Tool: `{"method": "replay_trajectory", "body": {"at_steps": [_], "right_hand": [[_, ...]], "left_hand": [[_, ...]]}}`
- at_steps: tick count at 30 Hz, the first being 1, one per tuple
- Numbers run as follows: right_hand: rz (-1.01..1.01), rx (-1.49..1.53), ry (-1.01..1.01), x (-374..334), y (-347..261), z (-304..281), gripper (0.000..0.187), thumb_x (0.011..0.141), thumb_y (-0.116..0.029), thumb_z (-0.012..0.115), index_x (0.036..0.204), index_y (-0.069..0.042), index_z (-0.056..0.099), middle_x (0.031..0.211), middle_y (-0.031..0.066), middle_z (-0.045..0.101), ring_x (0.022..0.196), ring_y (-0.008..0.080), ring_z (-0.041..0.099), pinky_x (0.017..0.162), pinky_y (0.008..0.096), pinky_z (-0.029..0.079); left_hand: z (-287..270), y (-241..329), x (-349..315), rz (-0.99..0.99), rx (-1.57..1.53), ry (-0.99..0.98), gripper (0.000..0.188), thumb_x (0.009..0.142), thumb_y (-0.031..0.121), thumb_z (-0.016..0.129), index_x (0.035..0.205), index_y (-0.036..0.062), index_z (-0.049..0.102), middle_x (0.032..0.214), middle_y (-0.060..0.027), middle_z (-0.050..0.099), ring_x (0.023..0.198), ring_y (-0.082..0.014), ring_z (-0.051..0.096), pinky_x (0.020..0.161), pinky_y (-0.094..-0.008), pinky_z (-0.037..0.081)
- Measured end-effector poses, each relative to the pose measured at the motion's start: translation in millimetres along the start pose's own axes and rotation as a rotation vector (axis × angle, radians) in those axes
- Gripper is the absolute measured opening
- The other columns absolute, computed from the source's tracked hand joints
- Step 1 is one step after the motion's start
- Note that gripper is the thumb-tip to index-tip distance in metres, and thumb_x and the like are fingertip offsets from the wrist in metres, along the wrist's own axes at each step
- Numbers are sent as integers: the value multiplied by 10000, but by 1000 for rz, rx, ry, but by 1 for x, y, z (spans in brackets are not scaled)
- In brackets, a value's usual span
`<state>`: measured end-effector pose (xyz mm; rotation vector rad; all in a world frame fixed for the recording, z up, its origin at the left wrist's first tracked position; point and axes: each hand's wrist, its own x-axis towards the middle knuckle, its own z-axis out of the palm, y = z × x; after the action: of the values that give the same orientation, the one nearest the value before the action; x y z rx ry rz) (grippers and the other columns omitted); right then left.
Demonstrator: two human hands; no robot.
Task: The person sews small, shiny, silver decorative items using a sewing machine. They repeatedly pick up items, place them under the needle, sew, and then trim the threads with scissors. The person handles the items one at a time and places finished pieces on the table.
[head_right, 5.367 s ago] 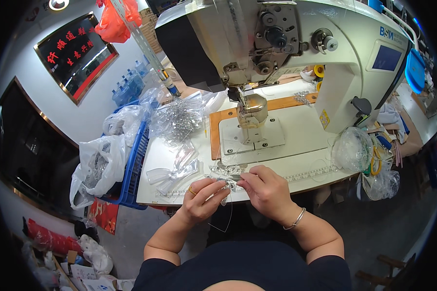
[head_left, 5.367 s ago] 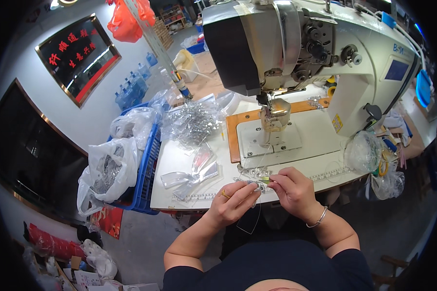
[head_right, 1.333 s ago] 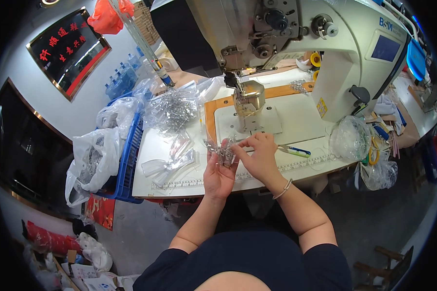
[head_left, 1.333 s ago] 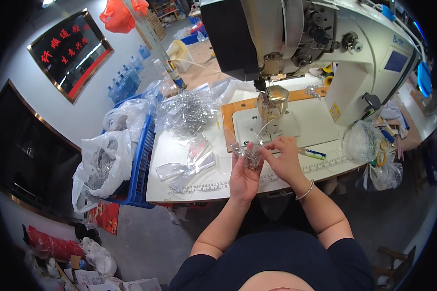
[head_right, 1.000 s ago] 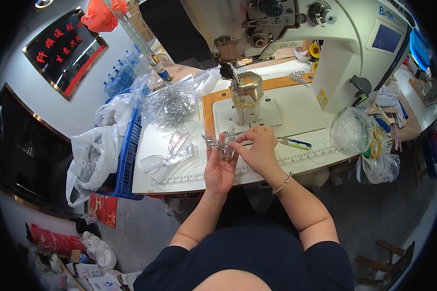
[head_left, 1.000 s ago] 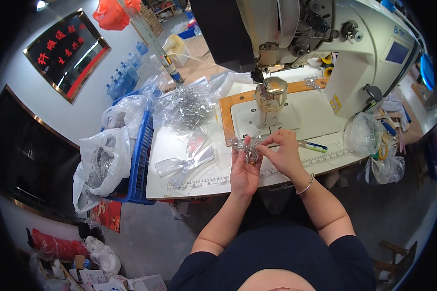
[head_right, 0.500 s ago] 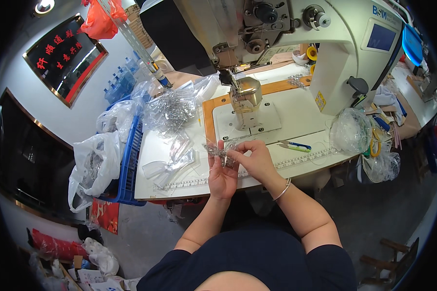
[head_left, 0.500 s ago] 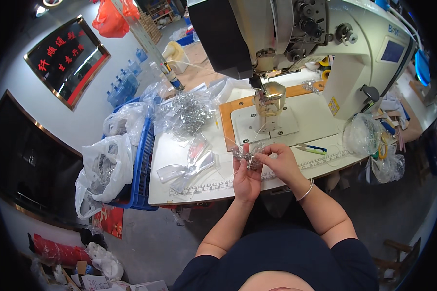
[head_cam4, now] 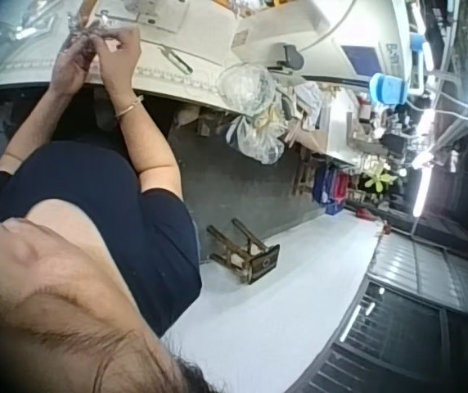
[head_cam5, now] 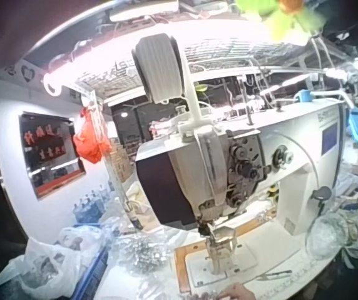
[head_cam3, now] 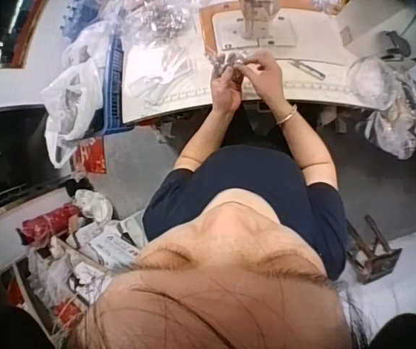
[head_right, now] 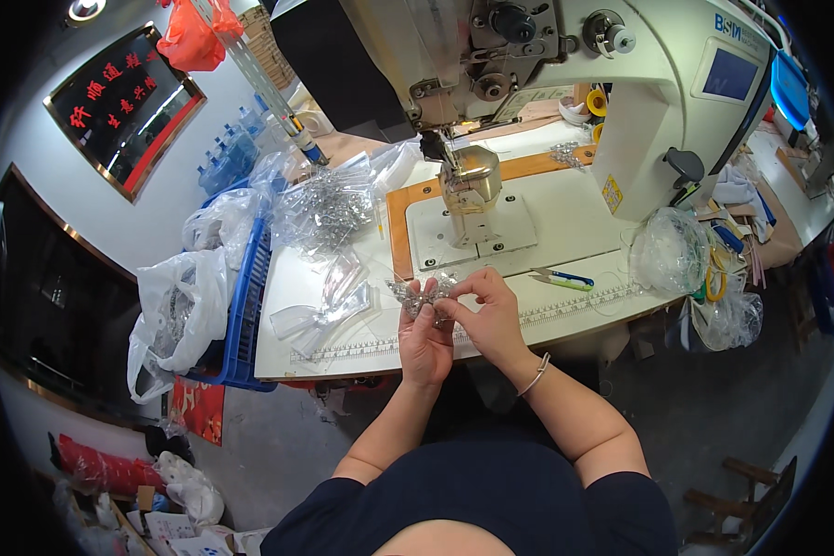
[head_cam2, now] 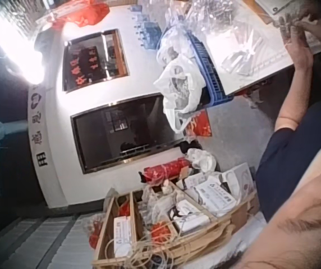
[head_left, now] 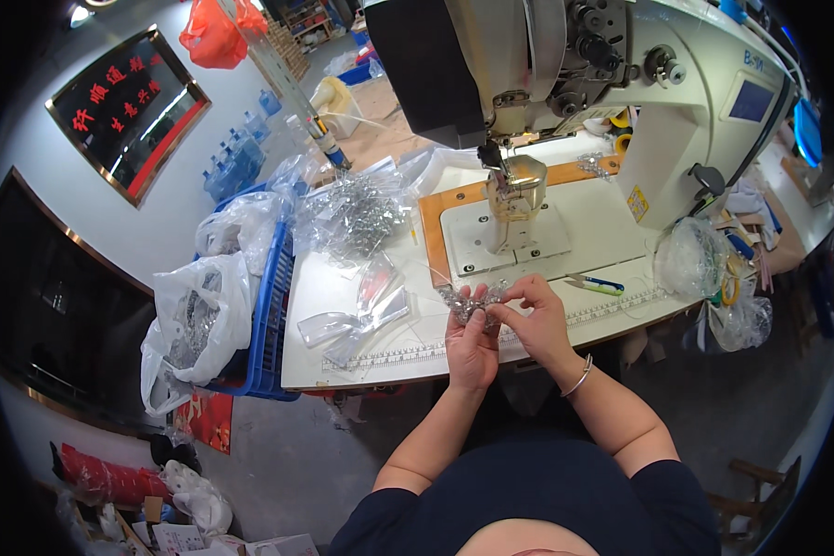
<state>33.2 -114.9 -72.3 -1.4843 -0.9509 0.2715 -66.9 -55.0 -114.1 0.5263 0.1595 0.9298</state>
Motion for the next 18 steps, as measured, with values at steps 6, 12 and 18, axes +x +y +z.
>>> {"method": "replay_trajectory", "body": {"at_steps": [6, 12, 18], "right_hand": [[14, 113, 33, -2, 8, 0, 291, 659, -126, 803, 897, -95, 638, 844, -7, 558, 765, 114, 524, 677, 260, 406], [146, 164, 65, -4, 9, -1, 336, 652, -165, 817, 901, -54, 621, 875, 16, 577, 806, 125, 539, 726, 267, 422], [354, 229, -211, -6, 34, -18, 594, 647, -236, 834, 1116, 16, 571, 940, 76, 623, 844, 131, 568, 783, 280, 456]], "left_hand": [[-1, -2, -1, -3, 17, 5, 352, 923, -1, 479, 1264, 89, 460, 1311, -98, 487, 1117, -195, 538, 963, -354, 452], [-2, -5, -3, 24, 36, -30, 360, 926, 4, 478, 1275, 84, 442, 1309, -113, 486, 1109, -213, 545, 948, -373, 465], [-2, 0, -5, 28, -24, -101, 430, 939, 19, 449, 1339, 165, 385, 1309, -117, 482, 1124, -234, 538, 951, -388, 465]]}}
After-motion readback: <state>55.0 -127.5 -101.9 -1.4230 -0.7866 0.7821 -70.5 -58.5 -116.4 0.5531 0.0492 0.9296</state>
